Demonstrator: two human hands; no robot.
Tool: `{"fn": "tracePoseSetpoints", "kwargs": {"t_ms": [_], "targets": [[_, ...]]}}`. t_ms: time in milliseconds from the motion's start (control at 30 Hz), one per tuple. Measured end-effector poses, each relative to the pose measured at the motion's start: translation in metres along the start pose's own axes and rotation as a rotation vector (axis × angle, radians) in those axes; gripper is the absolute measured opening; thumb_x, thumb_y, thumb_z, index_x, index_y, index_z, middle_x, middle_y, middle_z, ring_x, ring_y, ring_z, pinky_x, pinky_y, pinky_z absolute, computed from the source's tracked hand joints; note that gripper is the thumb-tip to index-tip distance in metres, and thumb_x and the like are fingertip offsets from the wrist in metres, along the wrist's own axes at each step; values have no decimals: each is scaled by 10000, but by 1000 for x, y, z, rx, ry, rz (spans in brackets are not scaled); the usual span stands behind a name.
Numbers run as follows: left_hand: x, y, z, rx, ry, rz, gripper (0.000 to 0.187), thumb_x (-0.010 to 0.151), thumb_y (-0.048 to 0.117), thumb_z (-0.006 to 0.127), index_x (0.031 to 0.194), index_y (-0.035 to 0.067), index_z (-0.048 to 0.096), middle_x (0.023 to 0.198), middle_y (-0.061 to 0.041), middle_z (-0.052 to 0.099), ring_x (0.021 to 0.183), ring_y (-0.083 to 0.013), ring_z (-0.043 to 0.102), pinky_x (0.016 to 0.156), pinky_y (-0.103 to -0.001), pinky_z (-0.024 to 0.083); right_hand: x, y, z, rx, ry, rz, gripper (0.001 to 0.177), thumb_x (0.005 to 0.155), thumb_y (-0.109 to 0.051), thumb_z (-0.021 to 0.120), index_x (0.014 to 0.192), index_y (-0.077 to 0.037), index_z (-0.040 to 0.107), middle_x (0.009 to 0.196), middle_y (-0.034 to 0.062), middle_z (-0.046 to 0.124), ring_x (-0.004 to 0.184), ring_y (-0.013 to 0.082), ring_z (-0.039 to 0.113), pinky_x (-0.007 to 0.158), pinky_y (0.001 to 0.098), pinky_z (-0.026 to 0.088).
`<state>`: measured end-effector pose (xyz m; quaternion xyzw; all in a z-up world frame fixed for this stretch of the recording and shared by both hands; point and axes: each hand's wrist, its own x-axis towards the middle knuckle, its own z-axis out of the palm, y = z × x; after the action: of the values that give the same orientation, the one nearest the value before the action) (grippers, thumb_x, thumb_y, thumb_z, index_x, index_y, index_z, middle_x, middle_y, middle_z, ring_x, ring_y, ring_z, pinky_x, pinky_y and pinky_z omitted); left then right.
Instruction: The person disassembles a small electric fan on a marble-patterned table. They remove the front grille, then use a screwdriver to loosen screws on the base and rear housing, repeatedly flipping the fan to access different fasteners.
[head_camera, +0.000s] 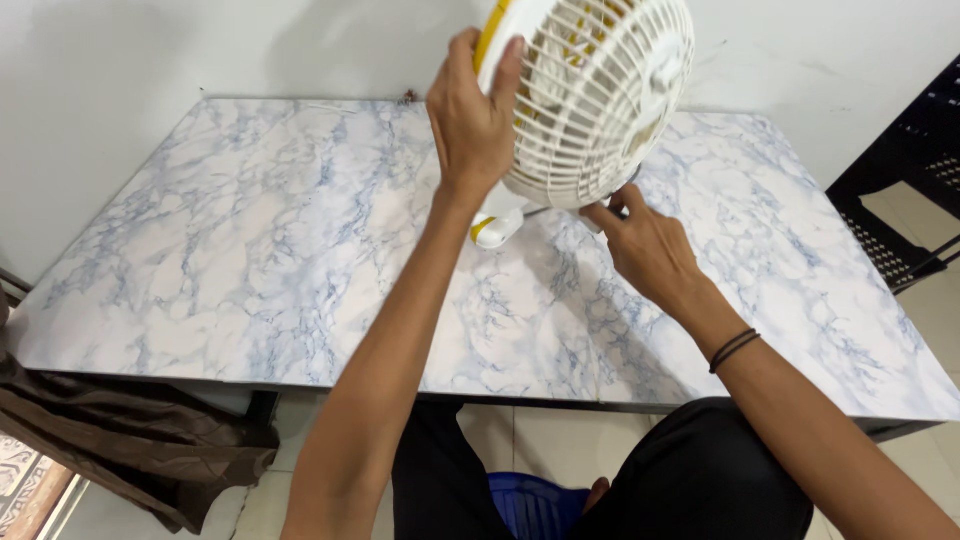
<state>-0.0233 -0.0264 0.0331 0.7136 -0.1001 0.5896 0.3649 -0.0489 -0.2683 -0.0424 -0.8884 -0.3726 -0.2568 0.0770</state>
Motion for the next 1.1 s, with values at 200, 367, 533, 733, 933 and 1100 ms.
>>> {"fn": "tracePoseSetpoints", "kwargs": {"t_ms": [200,367,533,733,933,1100], "targets": [[-46,2,7,68,2,196,576,1129,470,502,1286,-79,580,980,-190,710,791,-250,723,587,-336,608,-9,21,15,304,-184,140,450,799,5,695,1216,-164,704,1230,201,601,919,349,677,762,430,576],[-74,14,0,159,-137,318,590,1089,472,552,1265,-89,604,900,-160,684,737,-247,669,560,-343,551,-23,62,30,395,-355,323,273,932,-51,630,1197,-39,692,1089,214,695,1016,361,681,945,438,562],[-94,28,-9,213,-166,607,653,1057,501,610,1221,-131,614,905,-165,675,720,-233,626,583,-339,542,-41,88,24,512,-251,507,279,992,-90,556,1220,1,689,1158,208,724,1076,326,689,983,430,525],[-111,33,-25,139,-177,623,628,1058,508,585,1216,-100,590,959,-165,648,810,-262,620,672,-374,555,-52,71,-13,505,-433,579,429,907,-248,707,1260,-7,670,1148,189,752,1058,297,707,953,424,541],[-97,17,-26,61,-195,499,598,1090,502,543,1274,-68,560,999,-161,641,874,-290,652,723,-371,579,-42,55,-32,527,-343,575,528,888,-299,727,1316,-12,610,1223,202,702,1079,288,677,928,411,541],[-78,14,-24,1,-238,343,506,1073,392,610,1270,-73,571,968,-175,647,828,-293,663,688,-392,573,-36,41,-28,519,-333,433,578,834,-303,812,1284,-14,593,956,199,582,837,299,572,760,430,509]]}}
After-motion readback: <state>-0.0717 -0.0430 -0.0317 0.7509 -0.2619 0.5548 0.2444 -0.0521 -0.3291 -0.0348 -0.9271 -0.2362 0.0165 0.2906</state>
